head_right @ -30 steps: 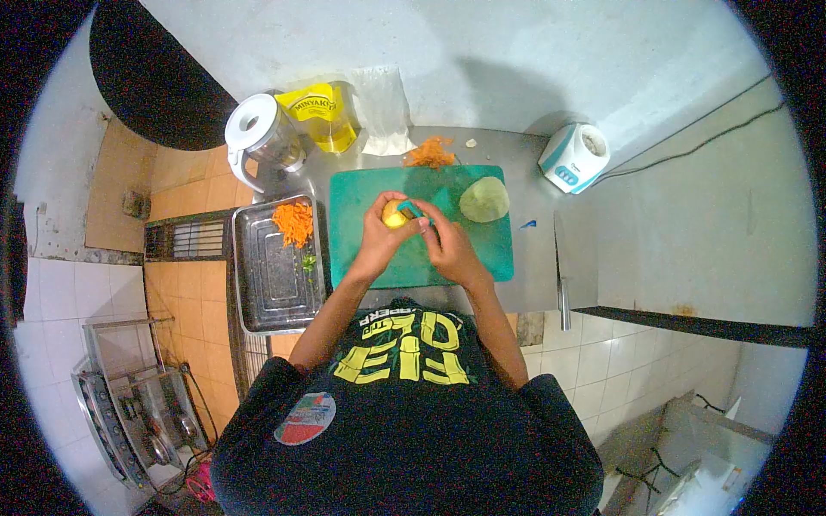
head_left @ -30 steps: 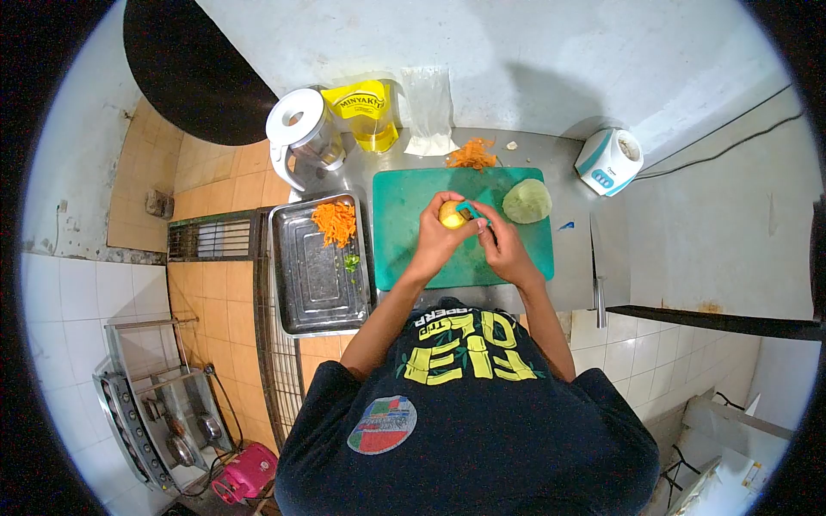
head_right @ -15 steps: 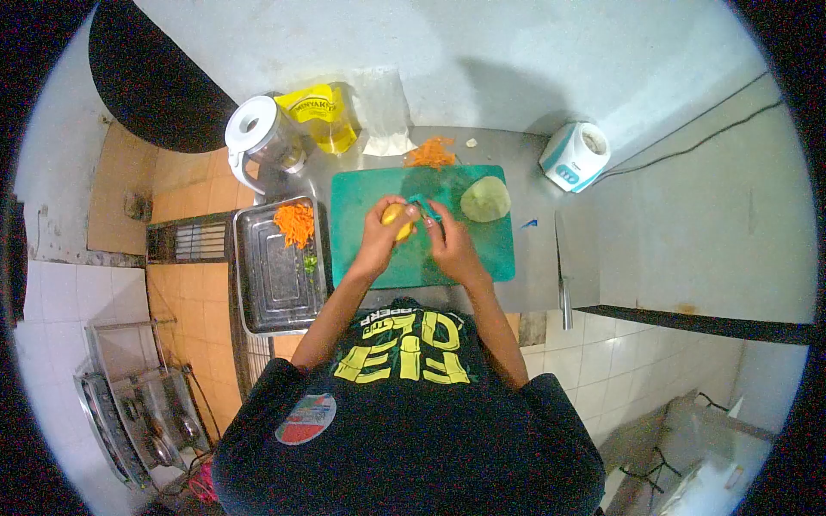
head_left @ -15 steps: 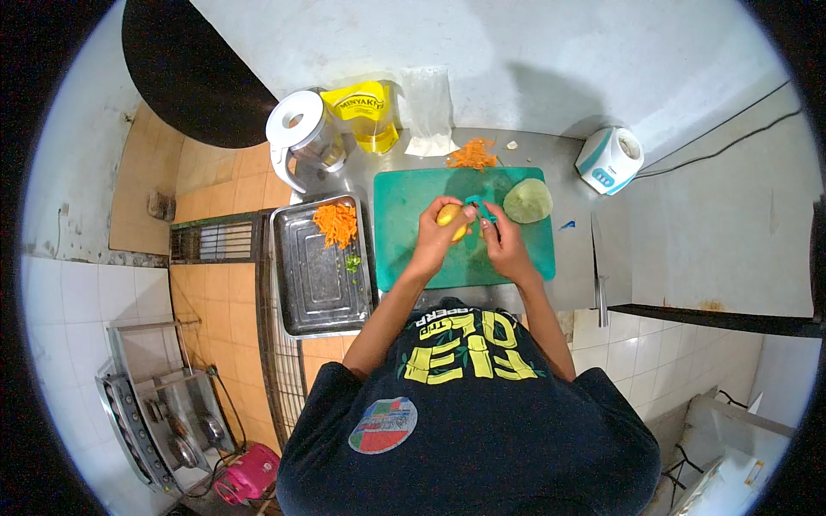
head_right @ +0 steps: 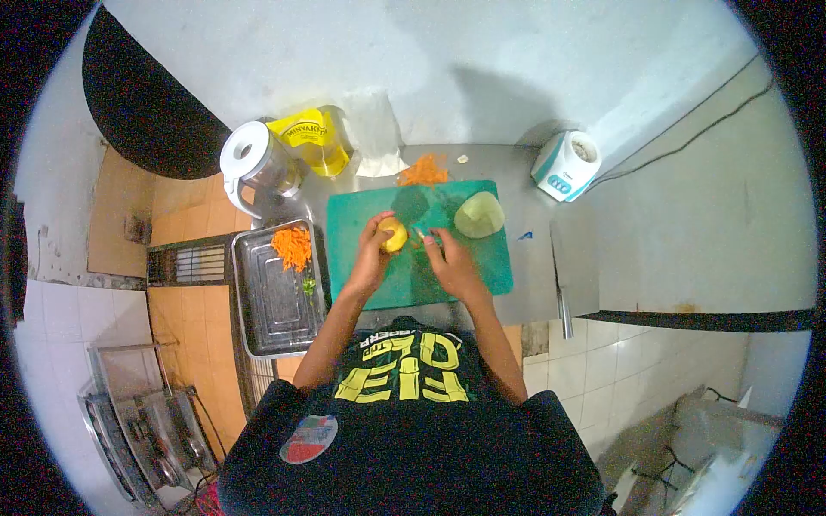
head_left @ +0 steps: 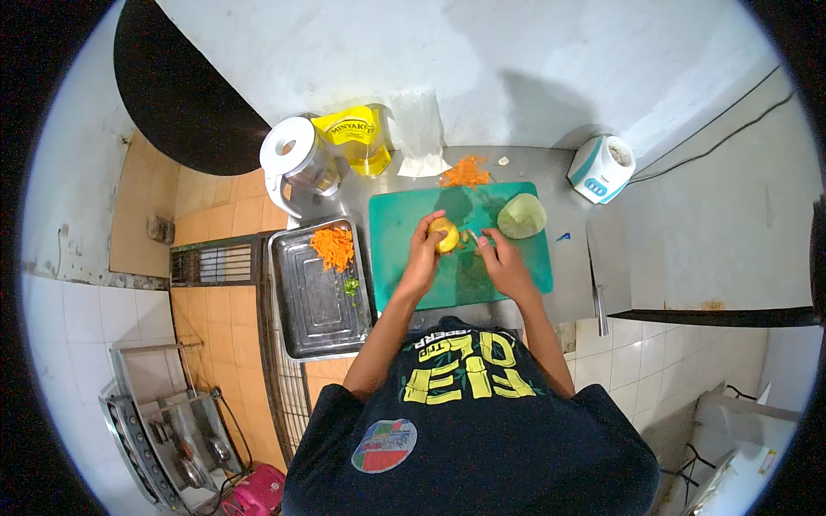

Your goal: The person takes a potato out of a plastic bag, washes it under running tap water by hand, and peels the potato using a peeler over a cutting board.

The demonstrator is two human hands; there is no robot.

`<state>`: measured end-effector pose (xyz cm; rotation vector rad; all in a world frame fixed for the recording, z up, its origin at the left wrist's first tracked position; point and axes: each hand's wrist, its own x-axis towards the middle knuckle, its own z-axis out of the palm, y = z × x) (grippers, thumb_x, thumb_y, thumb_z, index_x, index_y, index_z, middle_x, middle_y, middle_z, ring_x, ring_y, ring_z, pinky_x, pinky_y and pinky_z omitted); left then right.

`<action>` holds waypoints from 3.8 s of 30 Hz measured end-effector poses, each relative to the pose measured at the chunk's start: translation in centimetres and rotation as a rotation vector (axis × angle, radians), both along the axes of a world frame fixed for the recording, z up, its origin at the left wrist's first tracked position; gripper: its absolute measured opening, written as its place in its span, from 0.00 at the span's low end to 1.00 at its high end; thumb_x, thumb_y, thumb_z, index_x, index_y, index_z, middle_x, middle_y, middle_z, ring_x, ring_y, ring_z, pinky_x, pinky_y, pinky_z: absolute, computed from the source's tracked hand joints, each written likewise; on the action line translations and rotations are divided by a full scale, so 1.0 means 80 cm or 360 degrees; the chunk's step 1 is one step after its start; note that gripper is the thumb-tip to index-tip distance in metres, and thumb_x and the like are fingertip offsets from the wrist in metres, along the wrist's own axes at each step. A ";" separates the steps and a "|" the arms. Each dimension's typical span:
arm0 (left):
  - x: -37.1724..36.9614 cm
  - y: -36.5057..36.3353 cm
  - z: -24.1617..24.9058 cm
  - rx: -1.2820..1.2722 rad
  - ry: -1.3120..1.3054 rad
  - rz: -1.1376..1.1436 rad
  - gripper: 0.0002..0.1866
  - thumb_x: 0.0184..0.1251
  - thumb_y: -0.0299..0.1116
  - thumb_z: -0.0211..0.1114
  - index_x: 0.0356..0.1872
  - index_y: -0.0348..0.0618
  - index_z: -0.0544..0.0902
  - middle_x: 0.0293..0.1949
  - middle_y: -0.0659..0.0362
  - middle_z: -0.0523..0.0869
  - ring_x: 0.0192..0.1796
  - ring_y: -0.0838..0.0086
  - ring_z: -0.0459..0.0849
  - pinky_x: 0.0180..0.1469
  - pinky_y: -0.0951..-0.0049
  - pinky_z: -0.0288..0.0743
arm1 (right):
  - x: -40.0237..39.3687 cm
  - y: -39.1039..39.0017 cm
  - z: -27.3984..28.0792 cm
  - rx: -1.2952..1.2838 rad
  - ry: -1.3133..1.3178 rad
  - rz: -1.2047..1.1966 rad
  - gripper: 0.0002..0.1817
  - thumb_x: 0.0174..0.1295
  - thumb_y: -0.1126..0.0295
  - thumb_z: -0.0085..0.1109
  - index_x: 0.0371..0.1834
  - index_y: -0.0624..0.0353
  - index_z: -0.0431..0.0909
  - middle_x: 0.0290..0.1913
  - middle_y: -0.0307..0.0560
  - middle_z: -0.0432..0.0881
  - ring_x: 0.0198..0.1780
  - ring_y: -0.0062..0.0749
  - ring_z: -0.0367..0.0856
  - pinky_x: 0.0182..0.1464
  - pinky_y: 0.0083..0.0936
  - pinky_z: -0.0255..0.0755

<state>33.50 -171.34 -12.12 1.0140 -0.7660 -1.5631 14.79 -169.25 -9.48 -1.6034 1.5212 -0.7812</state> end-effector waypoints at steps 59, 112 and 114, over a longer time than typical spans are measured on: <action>0.008 0.011 0.026 0.0032 0.0106 -0.0111 0.23 0.65 0.26 0.60 0.62 0.41 0.72 0.51 0.55 0.81 0.48 0.71 0.84 0.44 0.73 0.78 | -0.003 0.006 0.012 -0.0069 -0.0009 0.0030 0.15 0.73 0.61 0.54 0.53 0.60 0.72 0.32 0.63 0.82 0.36 0.59 0.83 0.37 0.49 0.72; 0.005 0.009 0.032 -0.0332 -0.0905 -0.0068 0.24 0.49 0.34 0.85 0.43 0.37 0.82 0.33 0.64 0.86 0.36 0.84 0.81 0.38 0.79 0.78 | 0.018 0.002 0.008 -0.0395 0.0100 0.0179 0.11 0.73 0.64 0.52 0.50 0.59 0.67 0.30 0.63 0.78 0.32 0.64 0.78 0.33 0.51 0.67; 0.004 0.008 0.015 -0.0349 -0.0796 -0.0076 0.24 0.49 0.34 0.85 0.44 0.38 0.83 0.34 0.64 0.86 0.37 0.84 0.81 0.40 0.79 0.78 | 0.015 -0.002 -0.012 -0.0478 0.0043 0.0138 0.10 0.73 0.67 0.53 0.49 0.60 0.67 0.27 0.60 0.77 0.29 0.60 0.77 0.31 0.46 0.66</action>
